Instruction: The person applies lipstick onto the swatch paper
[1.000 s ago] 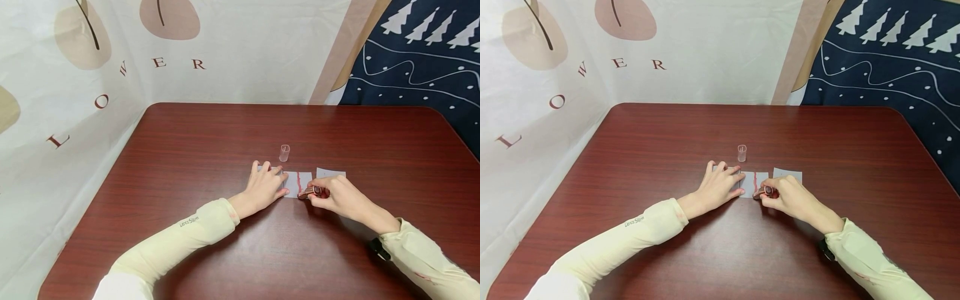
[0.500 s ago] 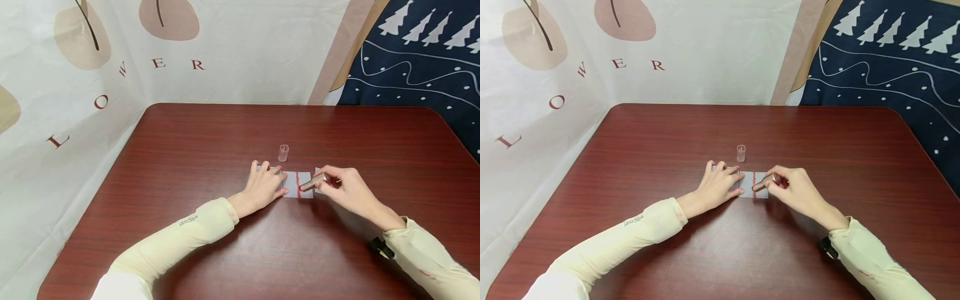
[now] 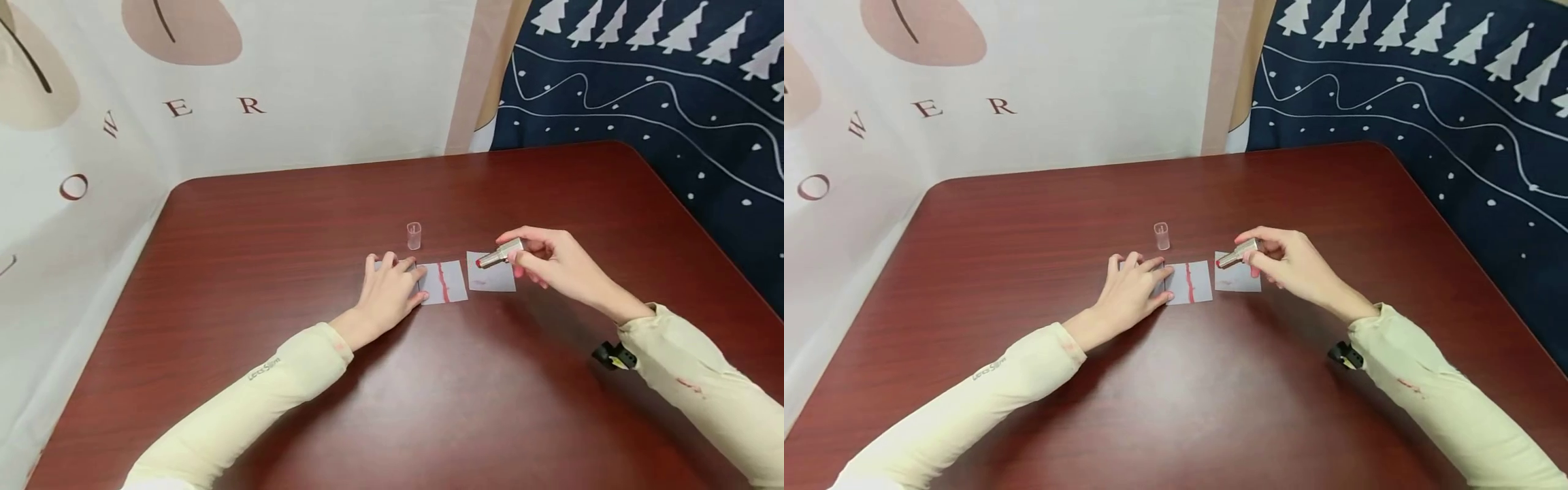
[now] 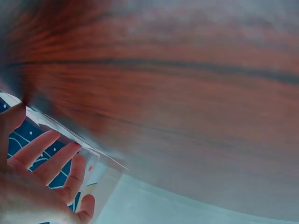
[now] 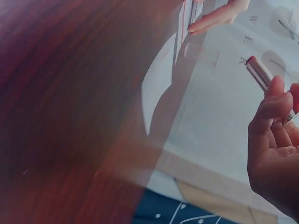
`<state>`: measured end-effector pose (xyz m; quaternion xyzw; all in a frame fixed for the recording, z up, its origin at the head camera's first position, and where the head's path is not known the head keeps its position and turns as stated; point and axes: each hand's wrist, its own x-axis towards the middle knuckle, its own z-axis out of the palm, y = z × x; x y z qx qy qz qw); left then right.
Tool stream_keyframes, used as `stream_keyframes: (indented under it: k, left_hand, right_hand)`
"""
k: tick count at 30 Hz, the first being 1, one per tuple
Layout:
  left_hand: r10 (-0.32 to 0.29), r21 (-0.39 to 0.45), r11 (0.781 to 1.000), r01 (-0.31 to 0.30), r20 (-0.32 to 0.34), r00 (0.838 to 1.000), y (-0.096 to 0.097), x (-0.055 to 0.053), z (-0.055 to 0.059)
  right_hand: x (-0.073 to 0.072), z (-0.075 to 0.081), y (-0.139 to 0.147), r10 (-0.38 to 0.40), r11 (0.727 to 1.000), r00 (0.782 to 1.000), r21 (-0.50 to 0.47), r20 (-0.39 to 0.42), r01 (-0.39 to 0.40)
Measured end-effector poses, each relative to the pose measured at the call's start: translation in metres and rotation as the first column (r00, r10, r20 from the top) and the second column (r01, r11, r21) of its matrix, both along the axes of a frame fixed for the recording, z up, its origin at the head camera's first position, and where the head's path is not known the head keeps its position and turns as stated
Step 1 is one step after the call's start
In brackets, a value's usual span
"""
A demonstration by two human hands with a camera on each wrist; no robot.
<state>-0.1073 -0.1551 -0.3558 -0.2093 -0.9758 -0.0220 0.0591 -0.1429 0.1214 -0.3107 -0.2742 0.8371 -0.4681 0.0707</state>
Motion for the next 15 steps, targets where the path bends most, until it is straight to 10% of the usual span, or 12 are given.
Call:
stream_keyframes:
  k: [15]
  left_hand:
    - [-0.02, 0.01, 1.0, 0.02, -0.029, 0.999, 0.0, 0.0, 0.001]
  right_hand:
    - [-0.009, -0.014, 0.014, 0.039, 0.987, 0.991, -0.161, 0.129, -0.017]
